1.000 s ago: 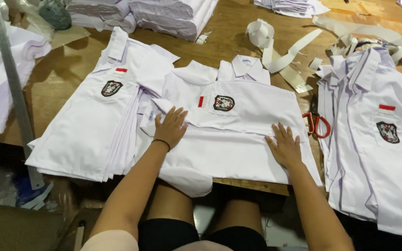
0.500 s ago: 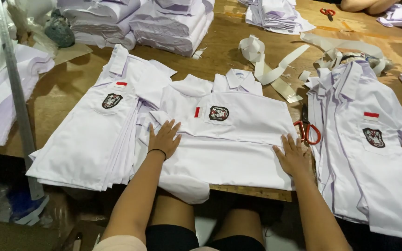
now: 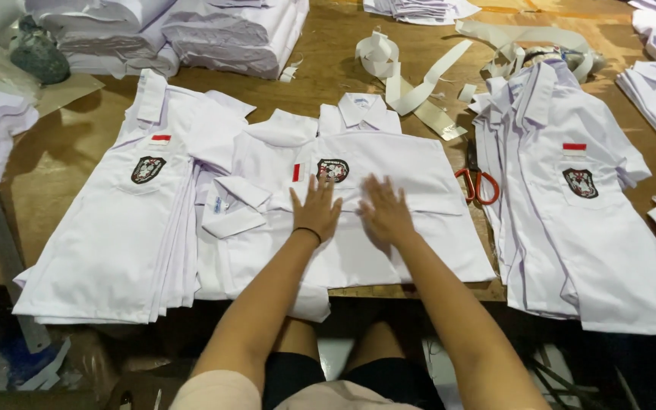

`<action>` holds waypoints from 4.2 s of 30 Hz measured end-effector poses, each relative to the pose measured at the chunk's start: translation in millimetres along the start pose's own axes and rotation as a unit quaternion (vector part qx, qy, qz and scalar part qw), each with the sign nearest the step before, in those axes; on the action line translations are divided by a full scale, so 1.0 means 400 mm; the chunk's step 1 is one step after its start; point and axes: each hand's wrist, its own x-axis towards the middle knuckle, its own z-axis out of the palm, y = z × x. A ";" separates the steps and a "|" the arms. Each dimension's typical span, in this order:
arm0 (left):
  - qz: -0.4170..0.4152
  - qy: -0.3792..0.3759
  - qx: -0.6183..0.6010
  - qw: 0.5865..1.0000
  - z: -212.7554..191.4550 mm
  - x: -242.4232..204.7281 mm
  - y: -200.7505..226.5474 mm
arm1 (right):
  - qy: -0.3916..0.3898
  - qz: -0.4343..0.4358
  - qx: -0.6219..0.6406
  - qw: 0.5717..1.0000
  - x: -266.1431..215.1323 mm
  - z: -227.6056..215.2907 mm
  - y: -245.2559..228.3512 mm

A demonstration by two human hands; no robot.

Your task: The person folds white shirts on a wooden table, smoothing each one out and then folding the bottom edge up.

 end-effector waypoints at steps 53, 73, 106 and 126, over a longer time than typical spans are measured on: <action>0.036 -0.066 0.057 0.996 0.055 -0.086 -0.038 | -0.064 0.121 0.056 0.989 -0.148 0.011 0.204; 0.032 -0.060 0.047 0.997 0.018 -0.123 -0.034 | -0.022 0.089 0.069 0.993 -0.150 -0.071 0.036; 0.088 -0.075 0.038 0.993 0.084 -0.100 0.083 | -0.048 0.122 0.089 0.987 -0.183 0.003 0.108; 0.084 -0.079 0.015 0.993 0.061 -0.123 0.083 | 0.224 0.258 0.136 0.930 -0.175 0.133 0.511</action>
